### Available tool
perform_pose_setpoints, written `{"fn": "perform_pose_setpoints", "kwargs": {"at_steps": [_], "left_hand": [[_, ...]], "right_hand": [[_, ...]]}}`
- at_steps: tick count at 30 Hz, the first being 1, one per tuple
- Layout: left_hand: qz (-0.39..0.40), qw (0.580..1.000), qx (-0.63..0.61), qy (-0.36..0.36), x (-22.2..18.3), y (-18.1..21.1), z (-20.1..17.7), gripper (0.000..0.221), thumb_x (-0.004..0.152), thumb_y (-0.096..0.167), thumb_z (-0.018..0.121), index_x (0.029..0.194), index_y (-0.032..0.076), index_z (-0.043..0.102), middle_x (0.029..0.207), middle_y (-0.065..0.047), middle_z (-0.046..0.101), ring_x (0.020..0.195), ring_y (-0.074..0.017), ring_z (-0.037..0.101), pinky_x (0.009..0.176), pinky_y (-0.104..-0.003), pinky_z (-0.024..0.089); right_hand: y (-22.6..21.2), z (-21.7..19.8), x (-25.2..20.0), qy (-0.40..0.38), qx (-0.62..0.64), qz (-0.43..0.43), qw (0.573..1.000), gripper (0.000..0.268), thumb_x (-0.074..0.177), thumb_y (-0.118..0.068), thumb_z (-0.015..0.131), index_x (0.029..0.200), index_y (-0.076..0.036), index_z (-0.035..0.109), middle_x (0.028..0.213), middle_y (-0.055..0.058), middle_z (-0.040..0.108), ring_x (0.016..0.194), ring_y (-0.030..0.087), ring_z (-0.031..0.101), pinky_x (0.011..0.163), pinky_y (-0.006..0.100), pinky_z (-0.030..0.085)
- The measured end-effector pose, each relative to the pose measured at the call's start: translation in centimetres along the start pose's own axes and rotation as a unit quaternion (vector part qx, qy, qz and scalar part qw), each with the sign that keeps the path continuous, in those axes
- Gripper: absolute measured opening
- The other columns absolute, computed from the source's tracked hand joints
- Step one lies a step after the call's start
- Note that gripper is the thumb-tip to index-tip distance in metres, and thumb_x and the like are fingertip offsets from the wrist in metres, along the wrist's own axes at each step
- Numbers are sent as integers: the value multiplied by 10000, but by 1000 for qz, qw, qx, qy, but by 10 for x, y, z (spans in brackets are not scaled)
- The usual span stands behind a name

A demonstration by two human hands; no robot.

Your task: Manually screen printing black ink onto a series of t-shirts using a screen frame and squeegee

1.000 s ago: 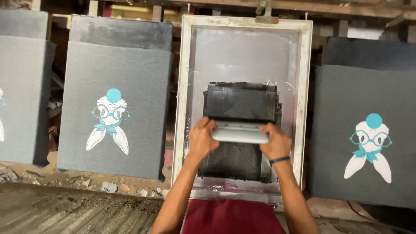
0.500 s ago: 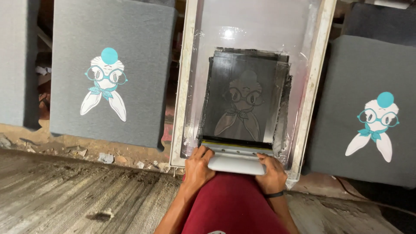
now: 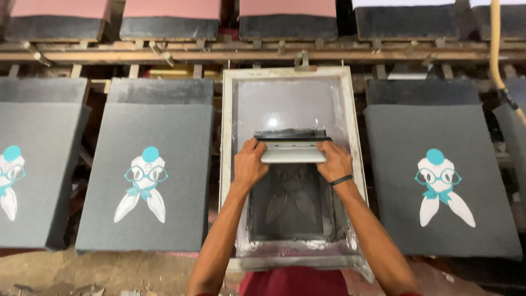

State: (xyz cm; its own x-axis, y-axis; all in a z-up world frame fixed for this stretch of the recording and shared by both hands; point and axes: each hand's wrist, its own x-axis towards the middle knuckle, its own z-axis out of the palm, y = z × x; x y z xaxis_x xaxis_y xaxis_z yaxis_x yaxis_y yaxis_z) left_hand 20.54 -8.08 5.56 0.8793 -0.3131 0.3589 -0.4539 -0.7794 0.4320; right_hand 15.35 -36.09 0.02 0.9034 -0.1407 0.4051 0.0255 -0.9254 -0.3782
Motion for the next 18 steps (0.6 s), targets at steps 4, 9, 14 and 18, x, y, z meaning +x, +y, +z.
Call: {"fn": "perform_pose_setpoints", "kwargs": {"at_steps": [4,9,14,18], "left_hand": [[54,998,39,-11,-19,-40,67,330,585,155,789,853,198,602,891,0,550,882,-262,630,702,-356,579],[26,998,26,-54,1,-42,63,306,594,146,781,856,192,630,895,5,568,883,-272,645,723,-384,587],[-18,996,17,-90,45,-51,71,273,647,294,830,849,216,664,856,49,581,865,-242,675,726,-398,608],[-24,997,19,-77,52,-47,66,223,668,265,819,804,215,649,817,51,554,849,-224,665,706,-372,603]], "right_hand": [[20,58,-17,67,8,-44,997,193,759,-115,706,894,-250,680,962,-59,754,920,223,729,859,341,551],[26,55,-3,-11,8,7,1000,203,737,-124,716,884,-229,625,970,-44,747,945,256,730,855,393,567],[19,34,44,-149,-4,70,986,311,727,-156,736,1015,-231,646,1063,-47,773,1048,259,740,952,433,556],[17,33,56,-152,-11,75,986,259,758,-170,733,991,-232,636,1068,-48,775,1048,269,738,939,434,551]]}}
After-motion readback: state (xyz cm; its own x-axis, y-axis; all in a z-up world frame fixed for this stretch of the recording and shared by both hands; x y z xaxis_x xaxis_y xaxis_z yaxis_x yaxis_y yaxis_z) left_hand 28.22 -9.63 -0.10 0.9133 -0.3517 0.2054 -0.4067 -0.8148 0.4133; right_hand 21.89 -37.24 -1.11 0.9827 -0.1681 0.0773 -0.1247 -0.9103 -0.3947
